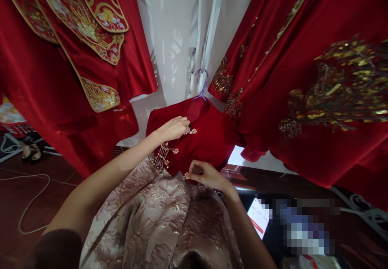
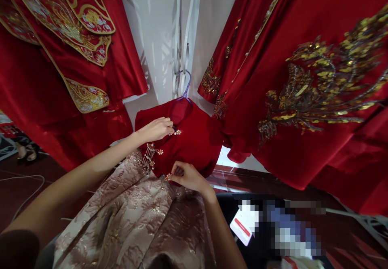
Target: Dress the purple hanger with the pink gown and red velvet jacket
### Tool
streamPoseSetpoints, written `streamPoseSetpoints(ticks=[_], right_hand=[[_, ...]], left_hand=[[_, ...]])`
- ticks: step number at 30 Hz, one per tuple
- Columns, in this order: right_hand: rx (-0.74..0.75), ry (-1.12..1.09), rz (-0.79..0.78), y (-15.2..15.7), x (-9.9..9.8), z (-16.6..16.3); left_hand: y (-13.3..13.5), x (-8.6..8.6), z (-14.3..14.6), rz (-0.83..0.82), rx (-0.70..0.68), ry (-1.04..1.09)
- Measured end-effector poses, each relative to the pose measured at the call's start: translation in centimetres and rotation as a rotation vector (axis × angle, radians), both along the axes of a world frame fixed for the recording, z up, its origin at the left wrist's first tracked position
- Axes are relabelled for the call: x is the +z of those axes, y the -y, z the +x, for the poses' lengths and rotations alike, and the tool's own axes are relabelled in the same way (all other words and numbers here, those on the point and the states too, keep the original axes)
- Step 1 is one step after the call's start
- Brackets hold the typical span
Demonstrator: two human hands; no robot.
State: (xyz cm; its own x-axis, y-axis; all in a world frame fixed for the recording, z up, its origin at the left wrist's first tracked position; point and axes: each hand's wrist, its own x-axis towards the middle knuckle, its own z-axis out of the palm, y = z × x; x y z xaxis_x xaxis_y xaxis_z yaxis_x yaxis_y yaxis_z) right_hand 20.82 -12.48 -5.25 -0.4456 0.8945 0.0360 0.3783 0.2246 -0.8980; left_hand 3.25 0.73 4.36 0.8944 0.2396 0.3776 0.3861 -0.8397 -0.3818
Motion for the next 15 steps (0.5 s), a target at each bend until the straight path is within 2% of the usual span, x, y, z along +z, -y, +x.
streamPoseSetpoints(ticks=[9,15], right_hand=[[-0.004,0.023,0.018,0.1,0.2,-0.2],[-0.004,0.032,0.017,0.0,0.2,-0.2]], left_hand=[[1.9,-1.1,1.1,-0.115,0.056,0.118],[2.2,-1.3,1.6,-0.232,0.016,0.229]])
